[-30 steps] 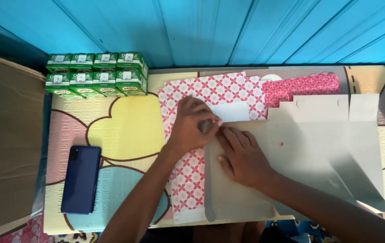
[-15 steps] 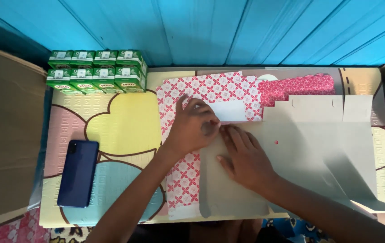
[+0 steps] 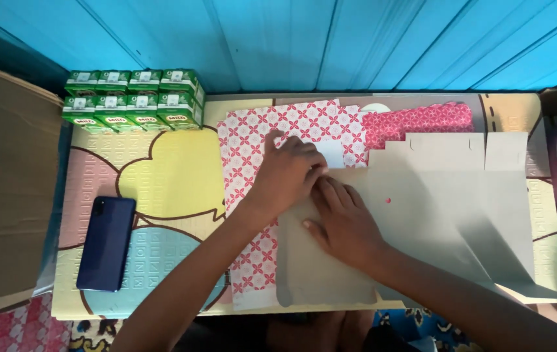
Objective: The person assembles a flat cardboard box by folding its sides and securing them with patterned adhesive tape. They then place a smartphone on the table and continue folding and taping the box flaps to form a finished container.
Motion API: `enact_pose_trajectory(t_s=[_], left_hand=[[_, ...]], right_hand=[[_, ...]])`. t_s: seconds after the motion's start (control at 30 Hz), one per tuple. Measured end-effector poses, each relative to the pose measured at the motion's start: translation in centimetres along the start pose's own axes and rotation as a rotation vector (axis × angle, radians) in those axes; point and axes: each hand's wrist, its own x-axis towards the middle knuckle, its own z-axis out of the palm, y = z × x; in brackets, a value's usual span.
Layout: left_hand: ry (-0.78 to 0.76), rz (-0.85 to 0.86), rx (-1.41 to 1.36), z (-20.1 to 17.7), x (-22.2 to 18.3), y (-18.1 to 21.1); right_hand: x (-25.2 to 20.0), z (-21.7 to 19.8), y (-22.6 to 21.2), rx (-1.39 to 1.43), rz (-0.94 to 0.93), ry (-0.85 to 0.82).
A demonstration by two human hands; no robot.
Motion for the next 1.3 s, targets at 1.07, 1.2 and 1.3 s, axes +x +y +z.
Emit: enact_pose_trajectory(t_s=[1.07,1.2,1.3], left_hand=[[-0.214,-0.010,0.089,-1.3,1.6,2.4],[-0.260,-0.023,0.010,-1.9,1.6,2.6],[-0.242,-0.006,0.016,-2.6,1.8,3.1]], right_hand=[[-1.2,-2.1,2.1,0.062,0.000,-0.092],[-1.5,-1.4,2.5,0.063,-0.016,-0.057],[-1.3,-2.2,2.4,0.091,-0.010,-0.094]])
